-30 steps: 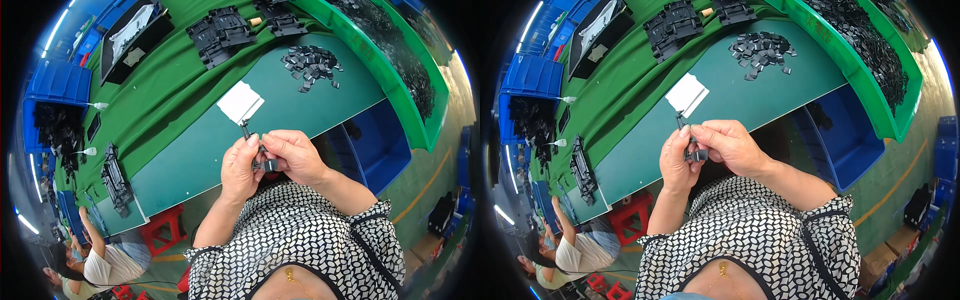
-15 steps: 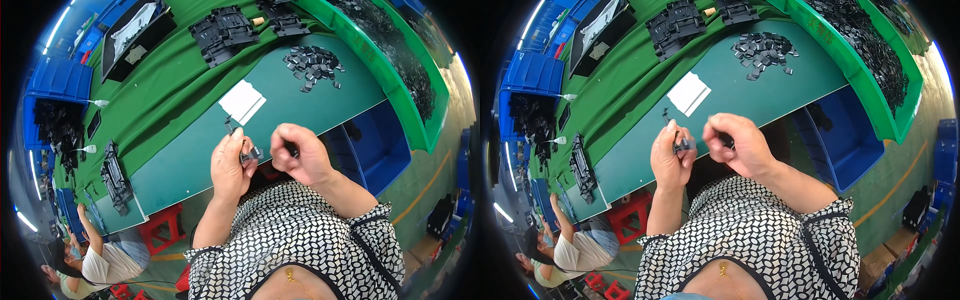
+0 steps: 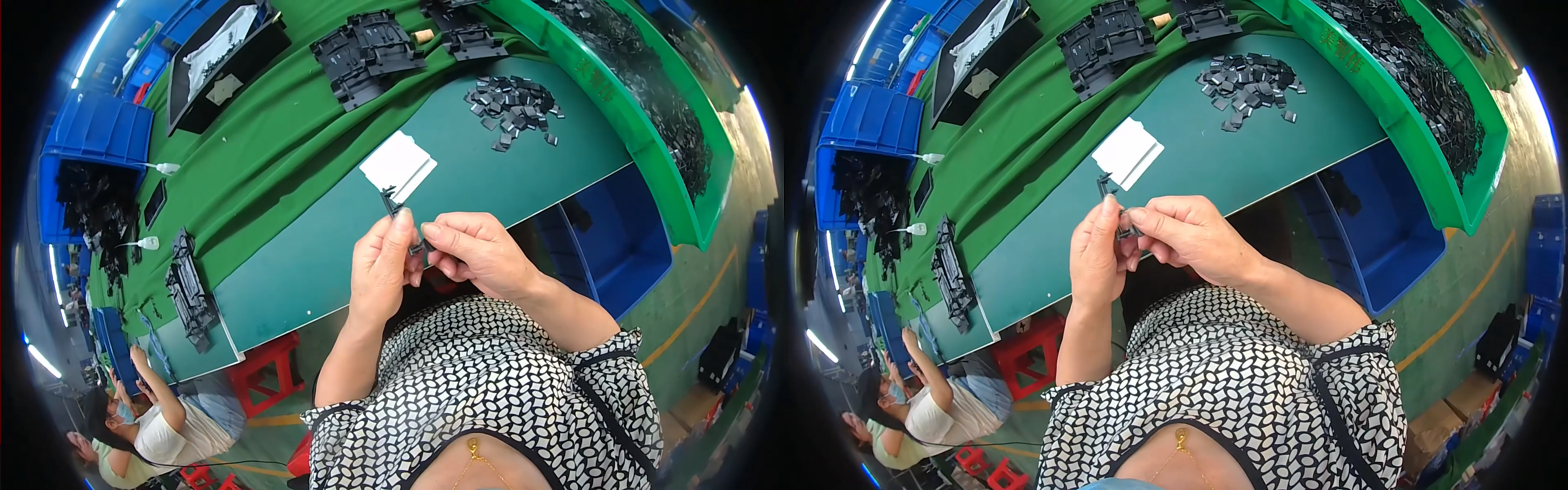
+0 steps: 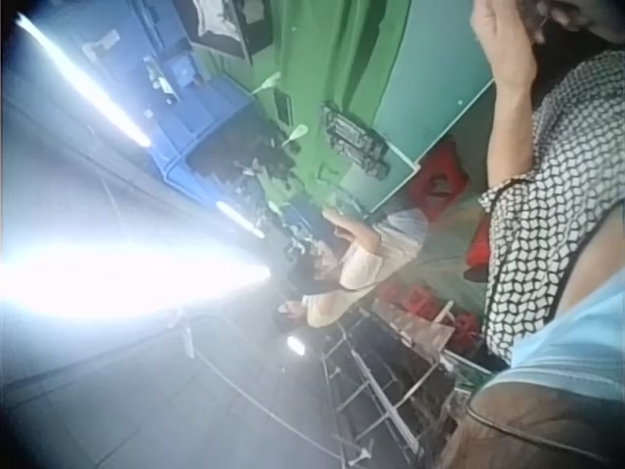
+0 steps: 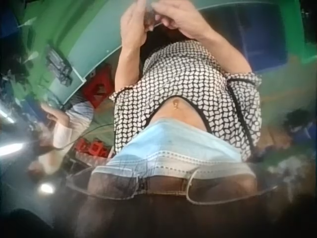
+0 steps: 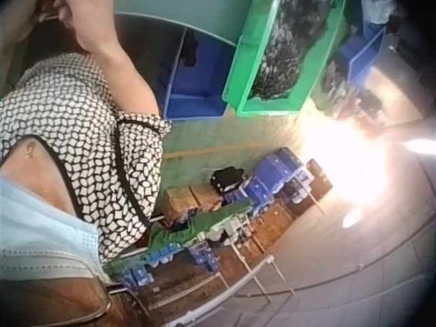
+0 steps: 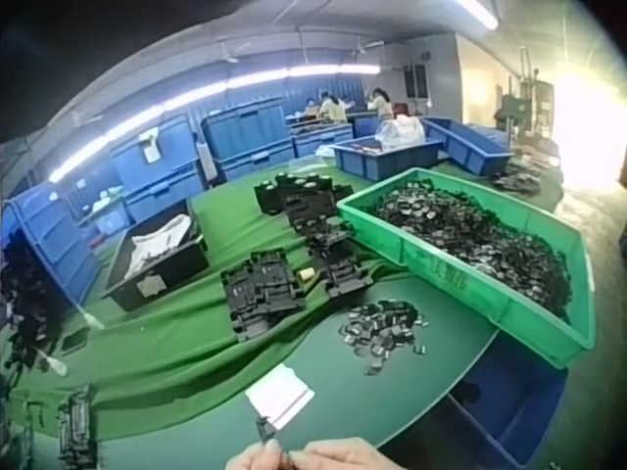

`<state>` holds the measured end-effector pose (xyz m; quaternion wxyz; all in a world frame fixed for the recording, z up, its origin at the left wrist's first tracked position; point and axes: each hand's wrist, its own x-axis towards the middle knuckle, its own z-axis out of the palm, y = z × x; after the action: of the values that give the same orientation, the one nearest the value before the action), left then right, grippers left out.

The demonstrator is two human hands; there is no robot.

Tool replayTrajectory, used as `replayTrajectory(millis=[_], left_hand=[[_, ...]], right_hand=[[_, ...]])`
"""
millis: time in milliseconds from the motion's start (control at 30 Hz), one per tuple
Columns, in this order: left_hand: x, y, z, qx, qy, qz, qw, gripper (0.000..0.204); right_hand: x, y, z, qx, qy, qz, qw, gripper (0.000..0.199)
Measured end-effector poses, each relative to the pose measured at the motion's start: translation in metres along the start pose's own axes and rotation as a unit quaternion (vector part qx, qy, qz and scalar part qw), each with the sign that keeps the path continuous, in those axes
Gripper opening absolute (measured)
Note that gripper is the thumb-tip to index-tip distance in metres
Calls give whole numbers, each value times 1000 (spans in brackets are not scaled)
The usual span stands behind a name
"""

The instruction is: Assembling small plastic components onto a toy car chassis using glue and manual dexterity at a factory workstation.

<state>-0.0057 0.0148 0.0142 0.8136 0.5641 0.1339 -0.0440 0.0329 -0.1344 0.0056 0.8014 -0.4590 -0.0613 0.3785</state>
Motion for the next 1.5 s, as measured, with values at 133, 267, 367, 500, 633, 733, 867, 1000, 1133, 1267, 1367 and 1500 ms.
replayTrajectory(millis=[133,267,367,500,633,733,867,1000,1133,1267,1367,1500], left_hand=[[0,3,0,-5,-53,-70,996,29],[2,-6,-12,-102,-172,-74,977,26],[2,-6,-8,-185,-206,-83,957,25],[-1,-1,-1,-113,-150,-64,980,24],[-2,3,6,-41,-95,-79,992,27],[-2,3,2,-41,-100,-82,991,29],[1,-7,-4,-159,-145,-72,974,29],[2,-7,-10,-89,-183,-67,977,32],[2,-3,-7,-11,-164,-49,985,32],[2,-4,0,84,-138,21,987,29],[-1,-11,1,-8,-122,34,992,32],[-6,-9,6,-73,-91,9,993,32]], right_hand=[[2,3,-4,-1,-5,-14,1000,31],[3,4,-5,46,15,-24,999,29],[2,1,-4,93,-6,-23,995,30],[2,-4,-7,102,-36,-6,994,30],[3,-6,-6,90,-29,14,995,31],[4,-6,-10,114,-52,44,991,33],[3,1,-10,172,-62,26,983,34],[1,0,-5,127,-35,6,991,33],[3,1,-7,77,-10,-7,997,32],[-1,-2,-7,109,-6,-14,994,29],[-3,1,-1,62,15,-42,997,30],[-10,7,7,104,23,-76,991,23]])
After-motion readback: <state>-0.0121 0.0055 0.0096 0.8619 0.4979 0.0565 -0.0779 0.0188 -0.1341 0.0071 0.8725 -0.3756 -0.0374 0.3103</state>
